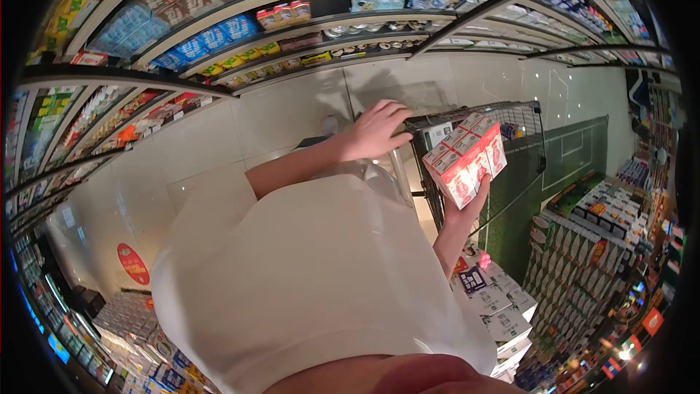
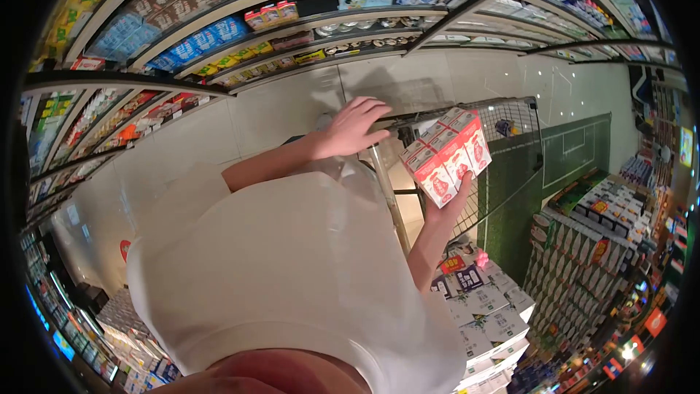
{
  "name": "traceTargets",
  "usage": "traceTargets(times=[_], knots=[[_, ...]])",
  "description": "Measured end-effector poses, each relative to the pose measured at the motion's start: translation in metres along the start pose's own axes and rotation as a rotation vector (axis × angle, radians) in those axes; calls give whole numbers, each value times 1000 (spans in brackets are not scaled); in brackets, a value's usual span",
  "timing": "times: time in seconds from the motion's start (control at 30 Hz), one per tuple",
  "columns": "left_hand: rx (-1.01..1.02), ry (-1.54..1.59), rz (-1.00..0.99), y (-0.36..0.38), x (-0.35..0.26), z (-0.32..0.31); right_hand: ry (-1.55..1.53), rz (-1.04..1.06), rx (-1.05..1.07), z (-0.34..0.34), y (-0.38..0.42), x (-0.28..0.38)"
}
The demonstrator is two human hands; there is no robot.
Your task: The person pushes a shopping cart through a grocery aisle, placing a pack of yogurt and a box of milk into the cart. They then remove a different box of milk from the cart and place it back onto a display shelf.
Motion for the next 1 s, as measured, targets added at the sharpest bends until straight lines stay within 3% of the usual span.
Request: traceTargets(times=[0.07,0.2,0.27,0.33,0.37,0.47,0.57,0.63,0.83,1.0], knots=[[-118,-223,-129,16,7,-11,-72,58,-9,26,-1,20],[1,-46,165,38,37,-50,-216,129,16,103,-8,41],[12,-7,366,45,31,-55,-114,176,-81,129,-3,54],[-64,-1,346,45,33,-63,9,211,-172,169,-18,63],[-94,0,335,45,34,-67,127,263,-326,189,-22,70],[-103,-37,348,48,32,-71,607,399,-400,229,-49,78],[-68,-138,449,45,29,-70,1238,571,-402,219,-70,83],[-150,-84,388,47,29,-74,1501,664,-372,202,-80,73],[-365,-70,304,48,12,-82,1767,744,-218,189,-131,17],[-438,-116,280,48,3,-82,1909,610,-102,190,-144,-9]])
Point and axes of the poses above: each hand's wrist, its own y-axis away from the middle knuckle, its own z-axis out of the back of the hand, x = y × z, the point moved 6 cm from there along -y, towards the middle knuckle, and after that the axes turned 4 degrees about -x, right-handed, at the moved point
